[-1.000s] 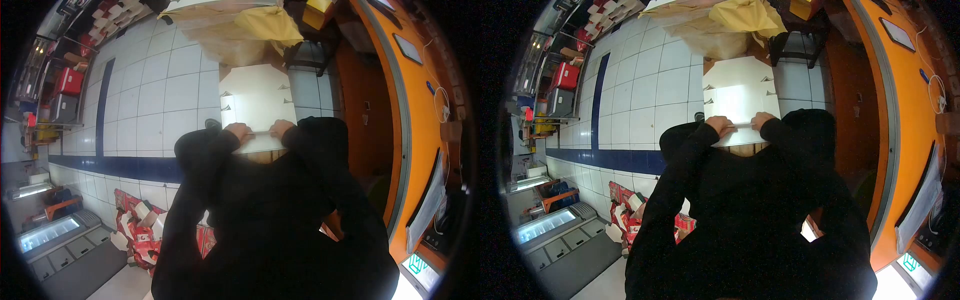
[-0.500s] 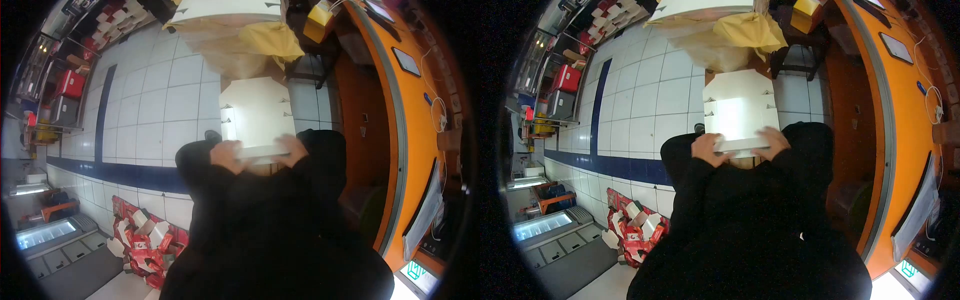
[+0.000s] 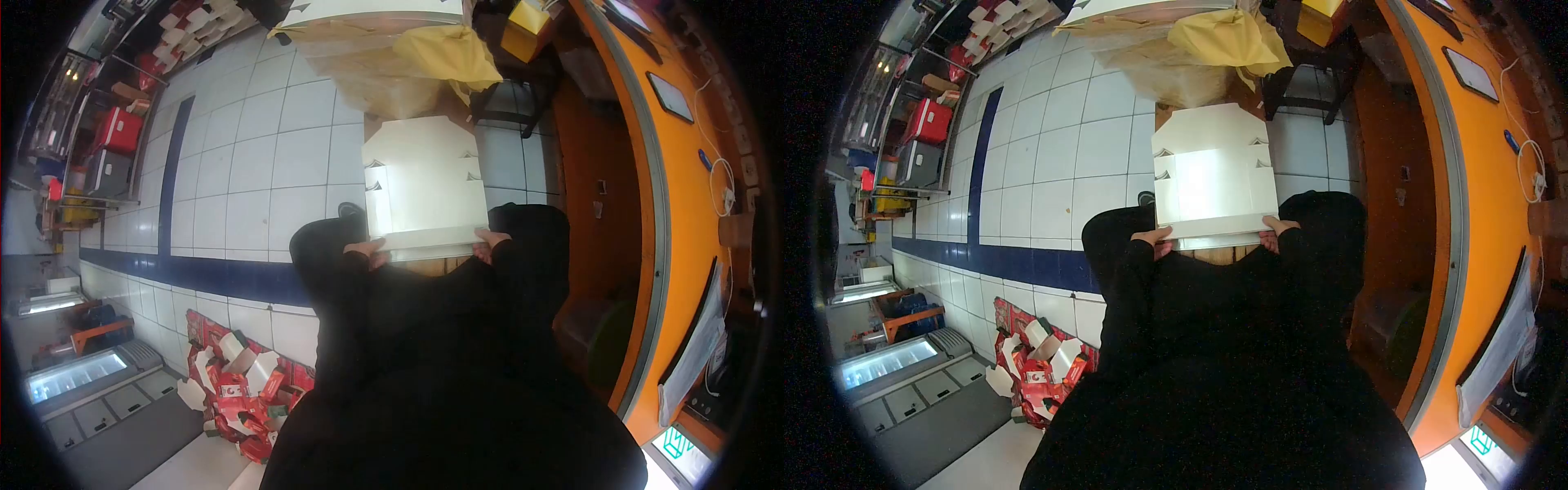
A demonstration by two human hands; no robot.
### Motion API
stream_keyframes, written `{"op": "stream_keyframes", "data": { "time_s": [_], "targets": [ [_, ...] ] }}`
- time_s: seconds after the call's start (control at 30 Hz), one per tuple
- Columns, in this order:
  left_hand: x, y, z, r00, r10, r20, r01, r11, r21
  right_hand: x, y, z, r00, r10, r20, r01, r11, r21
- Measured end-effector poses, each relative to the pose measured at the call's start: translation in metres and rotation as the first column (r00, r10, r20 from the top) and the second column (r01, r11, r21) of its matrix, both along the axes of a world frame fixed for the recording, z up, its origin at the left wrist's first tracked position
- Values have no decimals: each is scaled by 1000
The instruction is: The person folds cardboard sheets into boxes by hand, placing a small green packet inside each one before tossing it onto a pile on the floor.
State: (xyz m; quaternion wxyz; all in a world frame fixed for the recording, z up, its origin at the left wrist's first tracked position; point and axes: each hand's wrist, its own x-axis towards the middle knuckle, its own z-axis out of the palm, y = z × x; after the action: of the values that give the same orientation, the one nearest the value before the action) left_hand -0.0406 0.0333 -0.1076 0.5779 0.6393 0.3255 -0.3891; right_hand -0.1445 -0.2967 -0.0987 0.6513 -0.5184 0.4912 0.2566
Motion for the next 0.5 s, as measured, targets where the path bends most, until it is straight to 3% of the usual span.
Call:
{"op": "stream_keyframes", "data": {
  "time_s": [0.13,0.2,0.23,0.33,0.4,0.43,0.47,0.5],
  "targets": [
    [-4,6,-10,997,21,-71,-27,996,-87,0,9,22,1000,12,11,-12,998,-55],
    [-8,-3,-1,992,55,-115,-71,987,-143,-2,8,24,992,-106,63,99,989,111],
    [-8,-9,5,984,85,-156,-116,972,-202,-1,7,20,992,-107,64,100,989,111],
    [-1,-16,17,992,-32,-122,3,973,-232,-1,7,10,999,-12,-41,18,989,149],
    [-6,-22,23,998,-58,-24,54,988,-147,-4,7,5,969,178,171,-164,982,-89],
    [-8,-25,25,994,-88,71,92,994,-56,-4,10,-2,968,180,173,-166,982,-89],
    [-9,-26,20,994,-85,69,89,995,-55,-5,16,-10,922,361,143,-266,856,-444],
    [-12,-25,6,932,-307,190,293,951,99,-6,21,-17,859,510,46,-319,603,-731]
  ]
}}
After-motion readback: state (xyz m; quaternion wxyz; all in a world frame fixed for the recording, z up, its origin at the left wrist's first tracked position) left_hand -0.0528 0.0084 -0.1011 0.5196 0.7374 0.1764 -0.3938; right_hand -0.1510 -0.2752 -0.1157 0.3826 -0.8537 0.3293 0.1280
